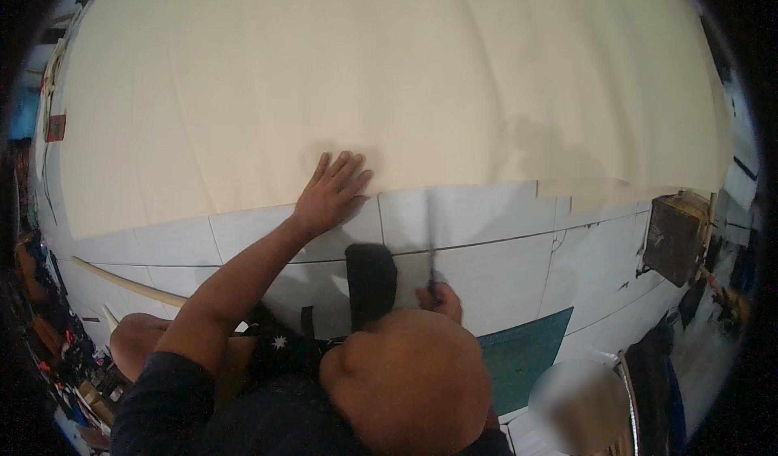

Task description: The person spreads a large piece of off-white fabric on the floor, uses a wooden stick to measure and mark a line, and then cuts the fabric along the line with scissors. The person repeats the process to cut another section.

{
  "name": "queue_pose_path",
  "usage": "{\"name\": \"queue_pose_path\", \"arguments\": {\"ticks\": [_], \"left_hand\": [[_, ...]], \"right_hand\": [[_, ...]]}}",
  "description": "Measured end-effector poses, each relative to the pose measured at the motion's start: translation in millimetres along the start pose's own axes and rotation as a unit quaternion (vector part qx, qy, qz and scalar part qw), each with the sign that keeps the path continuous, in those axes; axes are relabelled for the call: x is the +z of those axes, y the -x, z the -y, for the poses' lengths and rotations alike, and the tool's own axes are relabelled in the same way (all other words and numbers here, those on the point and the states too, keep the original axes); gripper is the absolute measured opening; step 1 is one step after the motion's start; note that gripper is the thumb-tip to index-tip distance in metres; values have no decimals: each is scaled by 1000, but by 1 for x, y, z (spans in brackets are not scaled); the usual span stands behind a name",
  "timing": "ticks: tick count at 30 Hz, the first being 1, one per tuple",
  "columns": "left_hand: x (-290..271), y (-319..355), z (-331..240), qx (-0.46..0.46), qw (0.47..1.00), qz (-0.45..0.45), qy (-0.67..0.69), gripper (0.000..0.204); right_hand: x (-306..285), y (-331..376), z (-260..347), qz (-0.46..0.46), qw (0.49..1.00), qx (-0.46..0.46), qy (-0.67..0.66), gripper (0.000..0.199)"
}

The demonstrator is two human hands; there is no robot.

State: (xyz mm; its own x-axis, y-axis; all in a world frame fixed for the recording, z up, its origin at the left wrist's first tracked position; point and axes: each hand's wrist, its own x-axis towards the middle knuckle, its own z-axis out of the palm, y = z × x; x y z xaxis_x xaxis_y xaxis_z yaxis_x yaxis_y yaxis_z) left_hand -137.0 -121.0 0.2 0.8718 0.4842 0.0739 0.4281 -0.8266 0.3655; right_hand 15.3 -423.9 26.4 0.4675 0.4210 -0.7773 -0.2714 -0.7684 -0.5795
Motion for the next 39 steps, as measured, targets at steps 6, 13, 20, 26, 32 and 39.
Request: {"name": "queue_pose_path", "arguments": {"ticks": [6,13,20,26,32,39], "left_hand": [[1,-1,-23,-36,997,-52,32,33],[-1,-10,-30,-51,996,-37,60,30],[0,-16,-37,-126,975,-94,155,23],[8,-12,-33,-104,979,-87,149,24],[6,-12,-35,-118,972,-103,177,21],[12,-11,-34,-123,976,-97,152,20]], "right_hand": [[26,13,29,153,982,7,111,39],[41,-16,-54,1,979,-185,85,45],[70,-29,45,110,987,-82,86,41],[76,-23,57,119,987,-72,78,44],[82,-20,60,118,989,-71,62,45],[84,-22,64,112,985,-68,108,46]]}}
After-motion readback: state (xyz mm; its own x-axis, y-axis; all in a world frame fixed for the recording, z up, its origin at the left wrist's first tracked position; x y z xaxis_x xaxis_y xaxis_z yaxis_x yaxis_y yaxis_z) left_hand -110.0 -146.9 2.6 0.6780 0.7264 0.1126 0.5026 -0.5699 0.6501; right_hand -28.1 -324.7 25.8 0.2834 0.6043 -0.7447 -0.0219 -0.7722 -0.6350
